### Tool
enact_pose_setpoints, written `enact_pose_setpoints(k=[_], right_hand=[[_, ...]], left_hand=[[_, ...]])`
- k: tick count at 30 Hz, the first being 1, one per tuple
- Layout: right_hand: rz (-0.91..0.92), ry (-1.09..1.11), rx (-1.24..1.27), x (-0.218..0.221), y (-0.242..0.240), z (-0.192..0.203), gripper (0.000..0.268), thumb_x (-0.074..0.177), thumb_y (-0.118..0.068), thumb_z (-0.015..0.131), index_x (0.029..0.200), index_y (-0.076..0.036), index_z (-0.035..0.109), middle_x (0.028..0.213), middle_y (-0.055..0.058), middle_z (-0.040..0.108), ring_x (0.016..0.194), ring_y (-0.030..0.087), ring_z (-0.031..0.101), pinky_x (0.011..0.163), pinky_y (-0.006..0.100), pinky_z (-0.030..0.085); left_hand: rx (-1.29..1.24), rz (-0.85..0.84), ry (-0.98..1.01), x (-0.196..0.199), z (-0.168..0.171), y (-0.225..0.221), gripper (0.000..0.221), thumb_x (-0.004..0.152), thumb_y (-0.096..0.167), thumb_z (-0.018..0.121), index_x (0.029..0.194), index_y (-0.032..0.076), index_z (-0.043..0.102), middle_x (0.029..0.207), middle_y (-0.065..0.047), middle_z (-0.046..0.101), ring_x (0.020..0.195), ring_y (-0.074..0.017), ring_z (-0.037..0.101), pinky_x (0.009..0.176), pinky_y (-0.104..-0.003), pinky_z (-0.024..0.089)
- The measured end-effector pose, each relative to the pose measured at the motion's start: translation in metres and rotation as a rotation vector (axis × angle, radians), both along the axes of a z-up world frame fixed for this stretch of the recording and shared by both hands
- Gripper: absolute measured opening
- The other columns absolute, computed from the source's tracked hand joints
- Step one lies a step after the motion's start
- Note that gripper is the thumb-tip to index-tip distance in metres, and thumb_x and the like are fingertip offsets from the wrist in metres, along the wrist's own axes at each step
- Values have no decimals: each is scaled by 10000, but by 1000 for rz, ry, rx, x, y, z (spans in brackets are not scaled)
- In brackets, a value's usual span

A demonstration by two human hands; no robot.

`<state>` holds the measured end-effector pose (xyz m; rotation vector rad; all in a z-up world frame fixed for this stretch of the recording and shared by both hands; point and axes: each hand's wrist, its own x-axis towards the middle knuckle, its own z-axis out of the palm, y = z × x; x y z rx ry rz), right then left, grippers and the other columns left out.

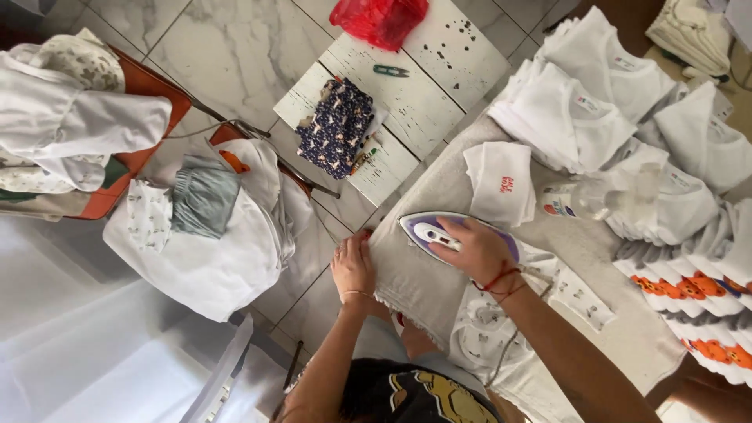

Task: The person is ironing baby clothes on a table and then folding them into neat piles.

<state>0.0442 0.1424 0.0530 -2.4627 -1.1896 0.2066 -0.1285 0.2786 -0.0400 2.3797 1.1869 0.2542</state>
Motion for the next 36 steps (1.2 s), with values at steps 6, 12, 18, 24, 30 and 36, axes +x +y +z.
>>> enact_pose_setpoints(k=[6, 12, 18, 24, 30, 36], right_hand=[[33, -75, -149, -15, 18, -4, 411, 619, -506, 638, 974, -299, 623, 599, 19, 560, 549, 185, 603, 457, 290, 457], [-103, -55, -212, -5, 29, -2, 430, 631, -546, 633, 998, -324, 610, 623, 9, 569, 571, 174, 600, 477, 286, 480], [-166, -61, -166, 1, 33, -15, 445, 648, -559, 635, 988, -272, 638, 602, 26, 568, 587, 186, 603, 472, 297, 472], [-75, -152, -175, -7, 28, -9, 454, 577, -580, 651, 944, -313, 638, 618, -1, 591, 581, 162, 612, 484, 271, 480], [-255, -149, -149, 9, 55, 0, 432, 643, -594, 616, 911, -257, 661, 599, 62, 602, 579, 218, 619, 482, 328, 486], [-412, 283, -233, -1, 1, 50, 487, 699, -549, 573, 1059, -224, 613, 818, 121, 641, 807, 297, 617, 699, 406, 496]], left_hand=[[122, -71, 10, -6, -16, 6, 190, 870, 344, 355, 751, 239, 460, 672, 30, 475, 703, -184, 516, 652, -318, 387], [61, -64, -110, -4, -5, 11, 170, 877, 272, 366, 769, 201, 477, 660, -13, 469, 689, -221, 510, 636, -321, 378], [58, -73, -142, -3, -6, 14, 204, 880, 284, 362, 738, 193, 475, 619, -15, 467, 654, -227, 510, 615, -321, 383], [56, -68, -152, -3, -3, 13, 205, 877, 282, 375, 726, 186, 473, 604, -41, 480, 655, -243, 526, 628, -328, 395], [69, -73, -112, -10, -24, 5, 237, 897, 301, 354, 739, 163, 466, 603, -67, 505, 668, -273, 546, 670, -344, 407], [74, 104, -28, -6, 15, -4, 120, 857, 299, 447, 958, 245, 482, 866, -4, 553, 809, -232, 542, 717, -345, 408]])
